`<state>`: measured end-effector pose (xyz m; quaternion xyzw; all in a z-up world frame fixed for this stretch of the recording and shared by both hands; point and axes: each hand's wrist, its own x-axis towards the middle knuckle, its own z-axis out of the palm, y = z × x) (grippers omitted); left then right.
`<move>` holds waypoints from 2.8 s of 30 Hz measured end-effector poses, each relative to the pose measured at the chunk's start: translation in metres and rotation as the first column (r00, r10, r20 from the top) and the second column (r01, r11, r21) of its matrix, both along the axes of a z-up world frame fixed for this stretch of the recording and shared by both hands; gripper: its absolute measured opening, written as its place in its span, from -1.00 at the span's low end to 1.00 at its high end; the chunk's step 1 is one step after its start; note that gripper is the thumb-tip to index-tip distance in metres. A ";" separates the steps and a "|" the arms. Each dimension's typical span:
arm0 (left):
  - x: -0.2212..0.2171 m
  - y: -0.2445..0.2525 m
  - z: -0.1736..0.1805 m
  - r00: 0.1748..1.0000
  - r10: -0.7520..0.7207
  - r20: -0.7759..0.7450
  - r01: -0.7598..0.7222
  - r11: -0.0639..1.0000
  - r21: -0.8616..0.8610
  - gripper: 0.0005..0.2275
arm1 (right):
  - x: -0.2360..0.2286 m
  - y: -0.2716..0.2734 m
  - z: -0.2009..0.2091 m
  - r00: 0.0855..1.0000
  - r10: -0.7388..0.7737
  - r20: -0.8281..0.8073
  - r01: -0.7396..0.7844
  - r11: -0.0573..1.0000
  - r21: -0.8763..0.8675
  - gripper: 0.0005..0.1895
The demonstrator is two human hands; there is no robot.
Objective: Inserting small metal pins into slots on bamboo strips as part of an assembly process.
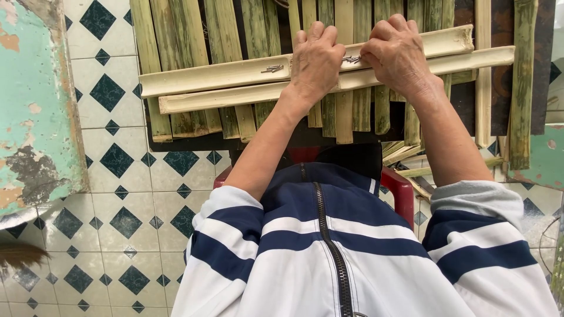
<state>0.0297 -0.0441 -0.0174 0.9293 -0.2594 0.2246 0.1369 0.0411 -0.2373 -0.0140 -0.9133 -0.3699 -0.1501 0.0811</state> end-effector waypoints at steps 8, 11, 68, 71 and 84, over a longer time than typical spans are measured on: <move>0.010 -0.009 -0.009 1.000 -0.017 -0.010 0.017 0.997 0.072 -0.82 | 0.000 -0.004 0.006 0.999 0.044 0.028 -0.044 0.999 -0.016 -0.90; 0.010 -0.009 -0.010 0.999 -0.028 0.038 0.024 0.996 0.088 -0.81 | -0.001 -0.006 0.004 0.997 0.069 0.018 -0.069 0.997 0.035 -0.90; -0.060 0.132 -0.006 0.924 0.381 -0.020 -0.381 0.916 -0.129 -0.80 | -0.004 0.106 0.025 0.989 0.087 -0.117 -0.121 0.940 -0.318 -0.76; -0.061 0.132 -0.004 0.929 0.369 -0.019 -0.367 0.919 -0.141 -0.81 | -0.007 0.124 0.020 0.988 0.119 -0.093 -0.142 0.943 -0.300 -0.79; -0.058 0.129 -0.003 0.931 0.364 -0.023 -0.363 0.919 -0.152 -0.92 | 0.010 0.061 0.003 0.999 0.045 -0.021 -0.045 0.999 0.010 -0.88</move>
